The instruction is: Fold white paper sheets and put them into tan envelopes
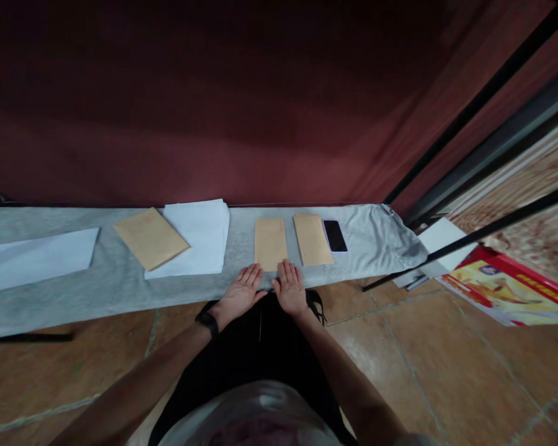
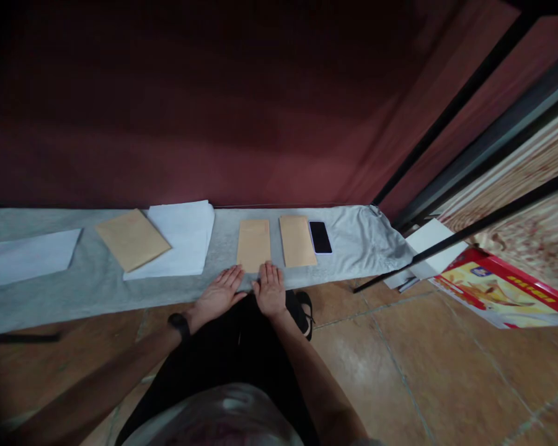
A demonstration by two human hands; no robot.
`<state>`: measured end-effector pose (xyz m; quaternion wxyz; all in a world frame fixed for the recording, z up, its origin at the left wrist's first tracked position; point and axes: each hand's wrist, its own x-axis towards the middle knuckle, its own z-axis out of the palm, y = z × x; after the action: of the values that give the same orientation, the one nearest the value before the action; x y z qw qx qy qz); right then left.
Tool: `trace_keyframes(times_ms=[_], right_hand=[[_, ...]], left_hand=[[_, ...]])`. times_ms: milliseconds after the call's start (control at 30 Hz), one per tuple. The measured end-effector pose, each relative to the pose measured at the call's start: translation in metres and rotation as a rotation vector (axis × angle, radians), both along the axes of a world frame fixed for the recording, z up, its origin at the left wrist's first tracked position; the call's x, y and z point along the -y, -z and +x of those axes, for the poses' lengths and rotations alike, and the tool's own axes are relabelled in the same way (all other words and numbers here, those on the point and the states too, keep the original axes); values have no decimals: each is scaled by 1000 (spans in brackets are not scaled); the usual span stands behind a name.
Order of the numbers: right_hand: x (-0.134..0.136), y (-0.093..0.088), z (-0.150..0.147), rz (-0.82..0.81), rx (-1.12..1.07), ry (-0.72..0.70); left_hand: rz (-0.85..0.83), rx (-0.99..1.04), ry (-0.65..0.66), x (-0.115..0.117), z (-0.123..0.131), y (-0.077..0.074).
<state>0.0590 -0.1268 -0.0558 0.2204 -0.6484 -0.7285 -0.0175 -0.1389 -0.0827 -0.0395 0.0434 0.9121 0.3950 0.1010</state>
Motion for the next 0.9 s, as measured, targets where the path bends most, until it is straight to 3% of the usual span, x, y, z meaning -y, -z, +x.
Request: trace_keyframes(times_ms=[233,467,700,900], right_hand=[[-9,-15,3,-66,-91,137],[-38,-41,2,-259,-284,331],[-58,-37,16,-304,-419,400],[-58,-35,18,-300,-570,313]], left_hand=[[-21,-146,-71,8,29,-7],[8,-172,-94,17,33,-5],[54,-191,-122,18,36,-7],[30,-161,-144,19,40,-17]])
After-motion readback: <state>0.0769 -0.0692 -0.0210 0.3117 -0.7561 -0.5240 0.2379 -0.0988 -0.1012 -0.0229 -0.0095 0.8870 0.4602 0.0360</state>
